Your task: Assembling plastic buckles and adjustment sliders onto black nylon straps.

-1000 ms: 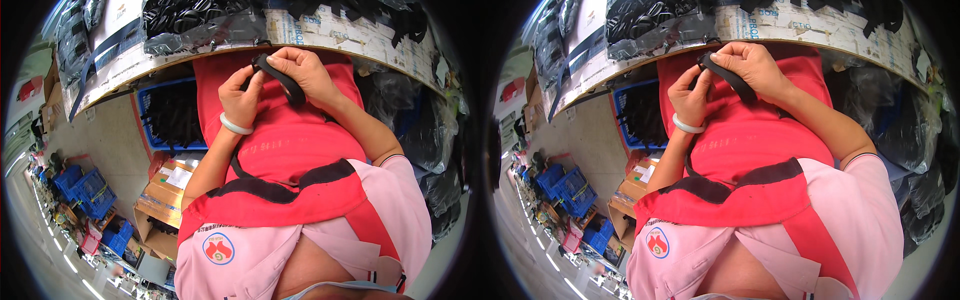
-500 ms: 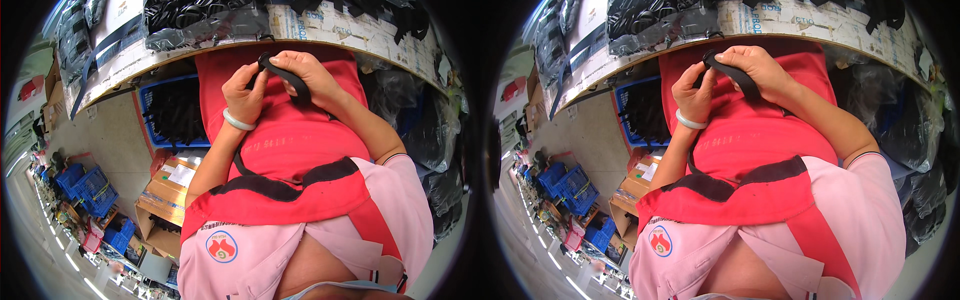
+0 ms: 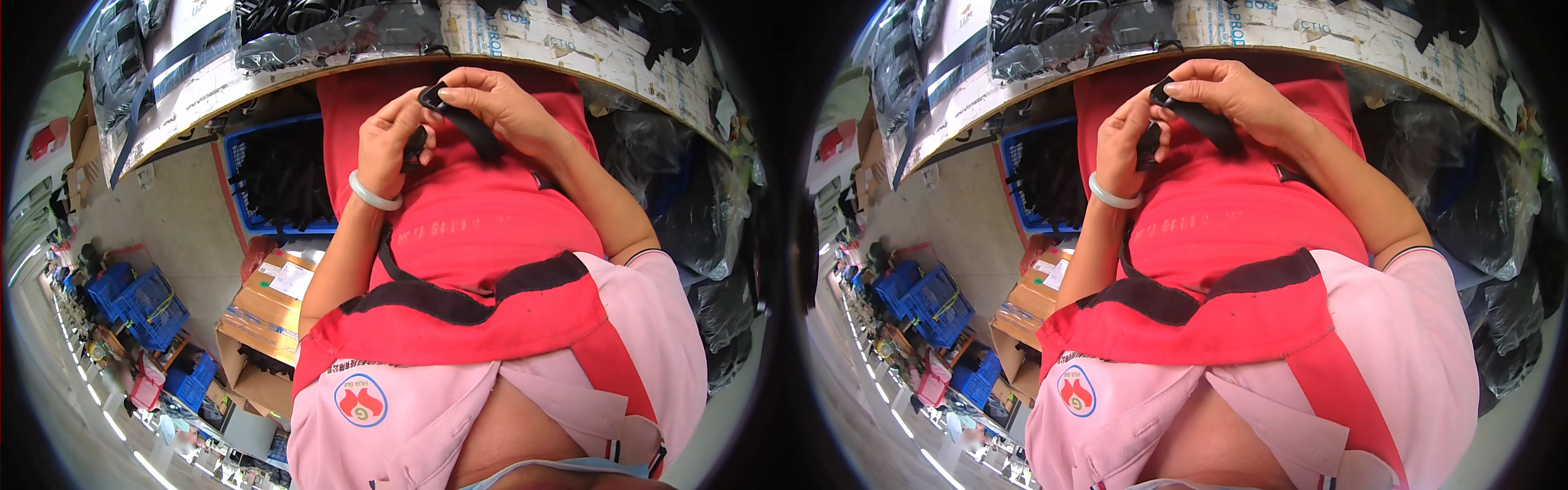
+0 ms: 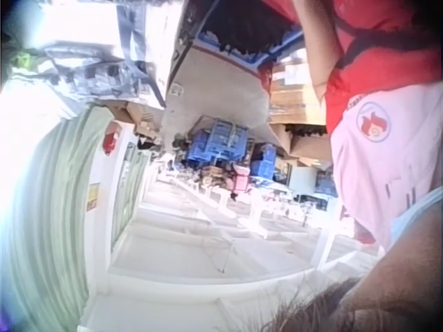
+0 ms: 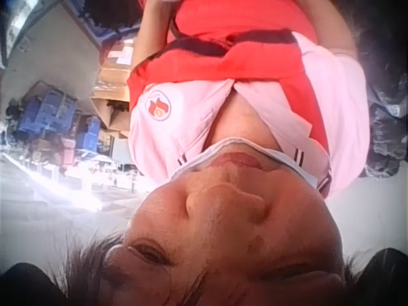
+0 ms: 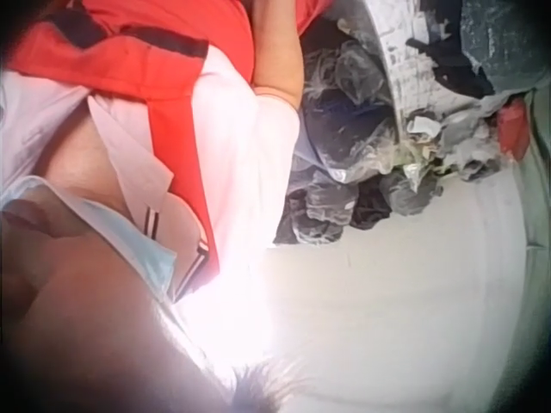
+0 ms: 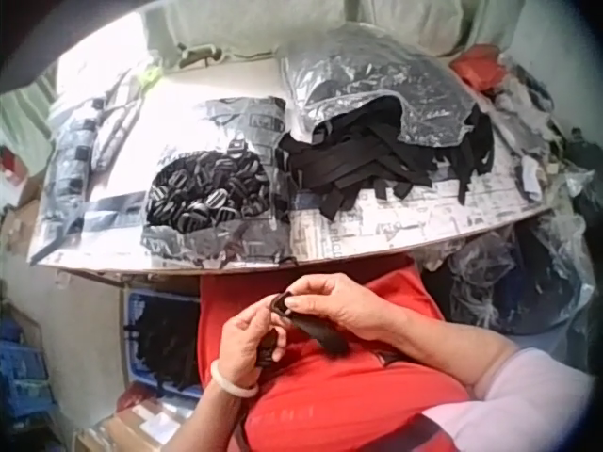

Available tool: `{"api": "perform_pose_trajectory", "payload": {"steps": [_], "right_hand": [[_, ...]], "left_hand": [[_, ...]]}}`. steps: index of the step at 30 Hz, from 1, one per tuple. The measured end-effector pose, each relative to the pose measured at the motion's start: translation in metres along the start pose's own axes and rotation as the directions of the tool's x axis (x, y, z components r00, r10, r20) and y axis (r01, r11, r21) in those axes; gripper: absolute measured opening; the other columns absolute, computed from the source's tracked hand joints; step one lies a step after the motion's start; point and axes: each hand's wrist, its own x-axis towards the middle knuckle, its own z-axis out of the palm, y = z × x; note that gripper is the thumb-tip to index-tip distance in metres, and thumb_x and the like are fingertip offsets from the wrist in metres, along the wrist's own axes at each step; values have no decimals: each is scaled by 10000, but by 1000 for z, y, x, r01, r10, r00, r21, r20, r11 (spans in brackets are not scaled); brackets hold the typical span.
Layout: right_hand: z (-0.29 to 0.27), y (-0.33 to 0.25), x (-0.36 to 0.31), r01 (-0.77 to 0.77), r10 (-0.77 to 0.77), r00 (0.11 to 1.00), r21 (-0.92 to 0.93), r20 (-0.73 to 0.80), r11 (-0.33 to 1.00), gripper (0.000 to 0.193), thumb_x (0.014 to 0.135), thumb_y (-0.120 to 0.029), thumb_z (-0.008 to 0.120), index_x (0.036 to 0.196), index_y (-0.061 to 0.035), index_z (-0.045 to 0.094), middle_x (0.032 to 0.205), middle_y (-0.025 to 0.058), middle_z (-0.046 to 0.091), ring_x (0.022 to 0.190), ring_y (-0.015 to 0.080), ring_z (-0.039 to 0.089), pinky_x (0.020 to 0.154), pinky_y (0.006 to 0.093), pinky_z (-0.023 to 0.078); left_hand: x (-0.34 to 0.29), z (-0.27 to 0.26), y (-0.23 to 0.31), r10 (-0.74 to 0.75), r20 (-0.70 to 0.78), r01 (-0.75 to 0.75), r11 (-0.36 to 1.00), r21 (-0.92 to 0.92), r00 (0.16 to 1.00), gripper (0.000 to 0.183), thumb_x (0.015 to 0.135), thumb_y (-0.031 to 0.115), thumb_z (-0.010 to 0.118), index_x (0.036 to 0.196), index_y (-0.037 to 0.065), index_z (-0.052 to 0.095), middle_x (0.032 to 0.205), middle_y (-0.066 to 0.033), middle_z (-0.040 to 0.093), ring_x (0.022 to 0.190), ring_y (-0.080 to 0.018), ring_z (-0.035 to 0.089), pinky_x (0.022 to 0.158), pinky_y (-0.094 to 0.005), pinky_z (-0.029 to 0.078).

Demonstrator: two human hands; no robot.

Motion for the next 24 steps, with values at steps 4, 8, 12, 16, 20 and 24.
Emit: {"api": "perform_pose_trajectory", "payload": {"steps": [4, 8, 12, 16, 20, 24], "right_hand": [[6, 6, 0, 396, -496, 866, -697, 67, 598, 124, 903, -113, 654, 989, -27, 679, 964, 6, 599, 822, 72, 557, 709, 200, 445], [26, -9, -23, 558, -598, 797, -491, 91, 669, 94, 907, -22, 621, 991, -18, 663, 885, 9, 600, 683, 56, 533, 593, 183, 420], [29, -10, -26, 653, -712, 682, -577, 165, 491, 100, 912, -36, 620, 1005, -16, 652, 831, 11, 606, 618, 54, 536, 543, 192, 425], [31, -20, -25, 465, -591, 807, -632, 15, 620, 103, 923, -88, 625, 990, -12, 639, 727, -3, 594, 573, 52, 552, 518, 183, 449], [20, -12, -22, 169, -288, 948, -557, -132, 813, 170, 887, -138, 676, 942, -4, 588, 706, 3, 596, 573, 51, 573, 490, 182, 466], [20, -4, -18, 189, -327, 930, -546, -166, 816, 164, 886, -108, 673, 946, -18, 549, 741, 2, 599, 567, 52, 569, 489, 191, 481]], "left_hand": [[4, -1, -3, -186, -19, 171, 933, -318, 982, 267, 922, 174, 645, 1073, -45, 635, 733, -78, 643, 538, -106, 568, 444, -216, 438], [-2, 17, 20, 14, -98, -30, 985, -170, 995, 199, 912, 139, 655, 988, -43, 681, 697, -73, 646, 494, -96, 558, 425, -206, 421], [-3, 16, 20, 177, -49, -174, 983, 60, 983, 180, 899, 101, 666, 997, -50, 683, 731, -68, 662, 533, -78, 578, 434, -196, 430], [-5, 14, 13, 144, -86, -136, 987, 91, 986, 187, 898, 98, 667, 1004, -55, 679, 712, -59, 658, 532, -85, 590, 445, -200, 456], [-5, 12, 7, 108, -146, -106, 994, 22, 983, 185, 892, 94, 674, 1008, -50, 680, 750, -73, 667, 563, -92, 609, 436, -204, 458], [-5, 16, 5, 230, -132, -214, 968, 129, 964, 163, 886, 58, 669, 1019, -35, 686, 788, -51, 643, 589, -84, 602, 459, -193, 462]]}}
